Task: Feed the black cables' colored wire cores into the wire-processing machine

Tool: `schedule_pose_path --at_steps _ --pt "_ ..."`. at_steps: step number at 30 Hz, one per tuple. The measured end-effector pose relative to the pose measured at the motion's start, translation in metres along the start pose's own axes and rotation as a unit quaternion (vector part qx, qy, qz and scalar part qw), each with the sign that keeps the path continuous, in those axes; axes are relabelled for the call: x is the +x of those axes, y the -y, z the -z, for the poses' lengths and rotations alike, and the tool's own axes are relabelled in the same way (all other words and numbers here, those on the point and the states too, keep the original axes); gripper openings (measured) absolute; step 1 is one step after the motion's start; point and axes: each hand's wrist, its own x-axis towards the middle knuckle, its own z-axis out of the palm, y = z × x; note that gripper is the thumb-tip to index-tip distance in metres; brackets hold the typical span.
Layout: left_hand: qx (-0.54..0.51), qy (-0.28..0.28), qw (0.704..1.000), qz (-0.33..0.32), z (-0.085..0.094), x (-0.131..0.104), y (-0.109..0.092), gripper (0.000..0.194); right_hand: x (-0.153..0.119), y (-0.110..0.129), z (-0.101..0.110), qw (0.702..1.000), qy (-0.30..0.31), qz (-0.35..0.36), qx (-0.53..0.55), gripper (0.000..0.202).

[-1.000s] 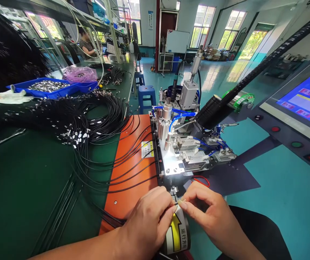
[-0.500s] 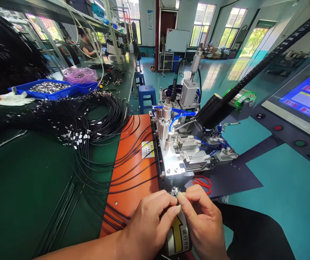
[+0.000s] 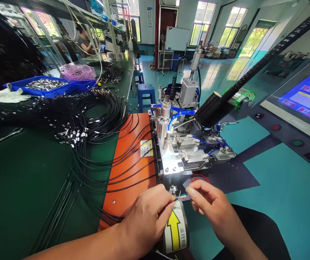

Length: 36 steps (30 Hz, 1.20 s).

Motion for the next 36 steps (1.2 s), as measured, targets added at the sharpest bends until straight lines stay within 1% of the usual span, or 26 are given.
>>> schedule_pose_path --at_steps 4,10,16,20,24,31,36 --pt "0.002 -0.003 1.0 0.0 0.0 0.0 0.0 0.02 0.002 0.003 -0.001 1.0 0.023 0.006 -0.011 0.027" --pt "0.007 -0.004 1.0 0.001 -0.002 0.0 0.002 0.021 0.003 -0.004 -0.006 0.999 0.039 0.006 -0.009 0.028" --pt "0.033 -0.01 0.999 -0.02 0.002 0.003 0.003 0.019 0.009 -0.014 -0.012 1.0 0.016 -0.007 0.009 0.03" --pt "0.026 -0.007 1.0 -0.014 0.006 0.003 0.005 0.021 0.014 -0.023 -0.018 0.999 -0.006 -0.021 0.046 0.03" --pt "0.015 -0.009 1.0 -0.012 0.005 0.002 0.009 0.026 0.019 -0.031 -0.021 0.998 -0.009 -0.032 0.061 0.031" --pt "0.02 -0.007 1.0 -0.003 0.004 0.004 0.013 0.028 0.022 -0.032 -0.024 0.997 -0.009 -0.039 0.067 0.034" --pt "0.022 -0.002 1.0 0.003 0.004 0.004 0.013 0.025 0.023 -0.032 -0.026 0.996 -0.009 -0.046 0.078 0.033"
